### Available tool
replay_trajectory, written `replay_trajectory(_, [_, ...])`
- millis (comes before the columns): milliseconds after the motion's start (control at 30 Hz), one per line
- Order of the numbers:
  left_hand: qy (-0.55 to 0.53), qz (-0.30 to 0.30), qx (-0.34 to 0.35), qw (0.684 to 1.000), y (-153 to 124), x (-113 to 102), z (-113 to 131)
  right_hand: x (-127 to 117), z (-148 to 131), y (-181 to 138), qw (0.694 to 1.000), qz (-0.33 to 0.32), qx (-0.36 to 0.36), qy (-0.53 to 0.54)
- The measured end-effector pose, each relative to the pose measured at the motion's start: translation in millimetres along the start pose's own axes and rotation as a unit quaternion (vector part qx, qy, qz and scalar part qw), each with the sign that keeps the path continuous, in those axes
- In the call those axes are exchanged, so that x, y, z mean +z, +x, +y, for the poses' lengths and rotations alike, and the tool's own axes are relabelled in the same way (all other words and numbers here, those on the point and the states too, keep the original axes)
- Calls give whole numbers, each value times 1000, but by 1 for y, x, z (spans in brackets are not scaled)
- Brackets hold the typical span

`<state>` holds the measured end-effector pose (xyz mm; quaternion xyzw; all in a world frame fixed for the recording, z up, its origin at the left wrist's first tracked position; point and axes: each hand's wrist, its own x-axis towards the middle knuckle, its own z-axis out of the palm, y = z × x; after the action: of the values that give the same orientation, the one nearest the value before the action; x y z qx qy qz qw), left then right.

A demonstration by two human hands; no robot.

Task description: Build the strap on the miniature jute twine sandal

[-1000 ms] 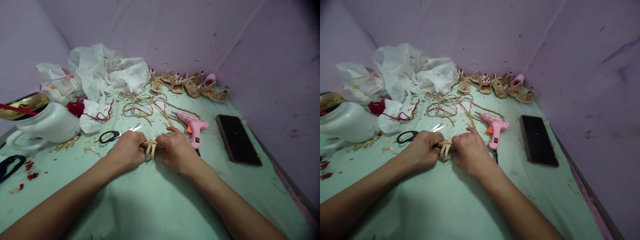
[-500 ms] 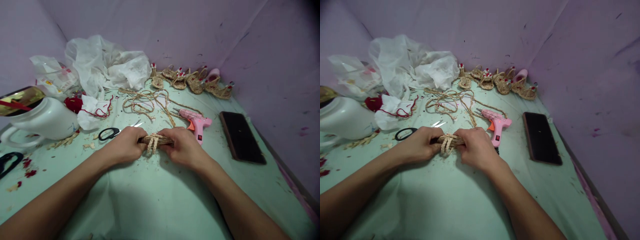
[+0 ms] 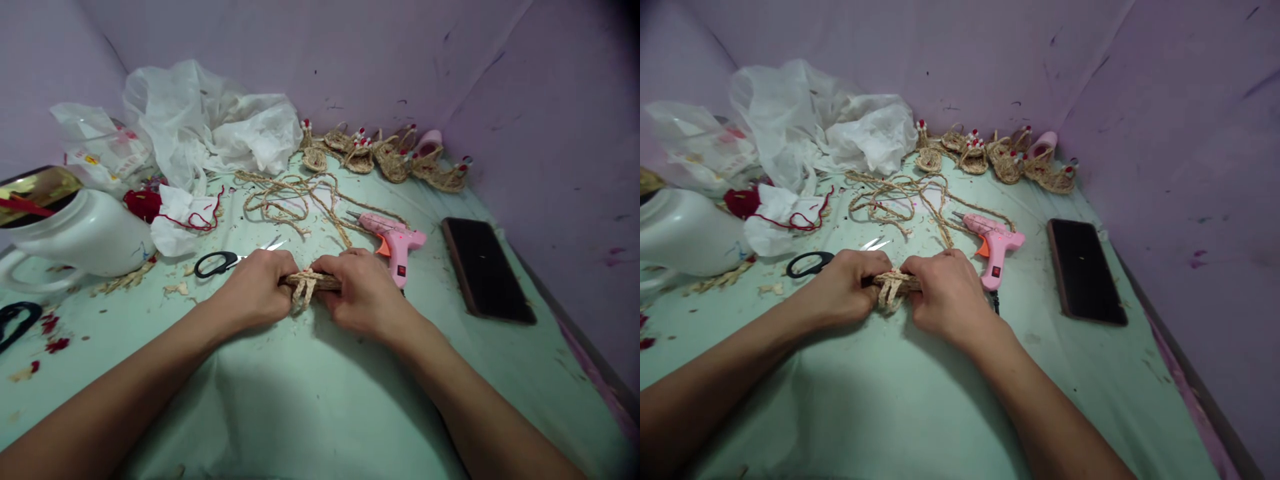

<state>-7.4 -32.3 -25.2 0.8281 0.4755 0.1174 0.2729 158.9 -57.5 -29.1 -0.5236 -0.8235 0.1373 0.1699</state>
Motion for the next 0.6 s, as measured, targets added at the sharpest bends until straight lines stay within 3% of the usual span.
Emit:
replay_trajectory(300, [7,1,-35,999,-1,1,4,1,-6,0,998,-23,0,-55])
replay_trajectory(600, [45,-16,-17,999,-1,-1,5,-2,-10,1,997,-32,-3,-73])
